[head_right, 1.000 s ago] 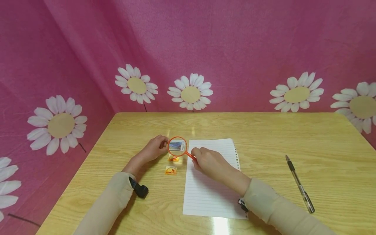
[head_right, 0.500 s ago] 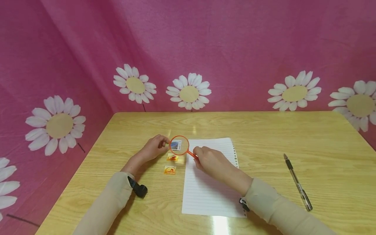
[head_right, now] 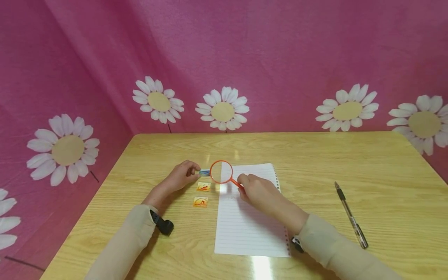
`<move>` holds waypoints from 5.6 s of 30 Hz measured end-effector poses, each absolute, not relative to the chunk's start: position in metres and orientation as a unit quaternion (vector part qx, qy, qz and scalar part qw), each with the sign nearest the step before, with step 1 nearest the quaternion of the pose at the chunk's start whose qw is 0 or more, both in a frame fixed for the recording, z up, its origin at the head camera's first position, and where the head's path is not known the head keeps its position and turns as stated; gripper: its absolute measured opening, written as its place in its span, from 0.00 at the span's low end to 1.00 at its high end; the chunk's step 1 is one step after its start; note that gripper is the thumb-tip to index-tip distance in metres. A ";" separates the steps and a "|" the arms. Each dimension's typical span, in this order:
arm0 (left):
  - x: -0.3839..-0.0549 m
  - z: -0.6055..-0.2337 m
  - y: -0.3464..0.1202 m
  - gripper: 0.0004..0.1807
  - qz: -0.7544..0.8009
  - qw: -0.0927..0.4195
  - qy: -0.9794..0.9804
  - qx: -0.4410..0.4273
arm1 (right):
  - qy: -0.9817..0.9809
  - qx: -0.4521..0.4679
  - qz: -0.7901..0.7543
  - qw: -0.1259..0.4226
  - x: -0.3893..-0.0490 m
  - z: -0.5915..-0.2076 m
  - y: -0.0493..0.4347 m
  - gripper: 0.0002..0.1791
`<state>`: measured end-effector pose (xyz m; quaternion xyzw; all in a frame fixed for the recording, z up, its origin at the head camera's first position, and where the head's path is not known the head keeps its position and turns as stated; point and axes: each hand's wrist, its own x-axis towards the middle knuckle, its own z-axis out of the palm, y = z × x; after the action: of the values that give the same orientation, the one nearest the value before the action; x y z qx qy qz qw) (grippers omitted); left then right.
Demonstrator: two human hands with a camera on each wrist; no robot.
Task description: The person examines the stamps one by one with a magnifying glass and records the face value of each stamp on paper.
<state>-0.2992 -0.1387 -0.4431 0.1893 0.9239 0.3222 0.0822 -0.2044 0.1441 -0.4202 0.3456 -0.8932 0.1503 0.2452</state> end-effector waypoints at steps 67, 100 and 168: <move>-0.297 -0.445 -0.139 0.11 0.315 0.076 0.925 0.197 | -0.928 0.222 0.136 0.265 -0.160 -0.425 0.274 0.15; -0.297 -0.445 -0.139 0.11 0.325 0.075 0.922 0.196 | -0.955 0.156 0.157 0.198 -0.149 -0.430 0.292 0.11; -0.271 -0.435 -0.136 0.11 0.339 0.049 0.906 0.248 | -0.972 0.099 0.208 0.053 -0.147 -0.432 0.294 0.08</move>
<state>-0.2712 -0.1361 -0.4354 0.2481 0.9061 0.3391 0.0493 -0.1470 0.2942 -0.4320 0.0987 -0.9718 0.2075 0.0529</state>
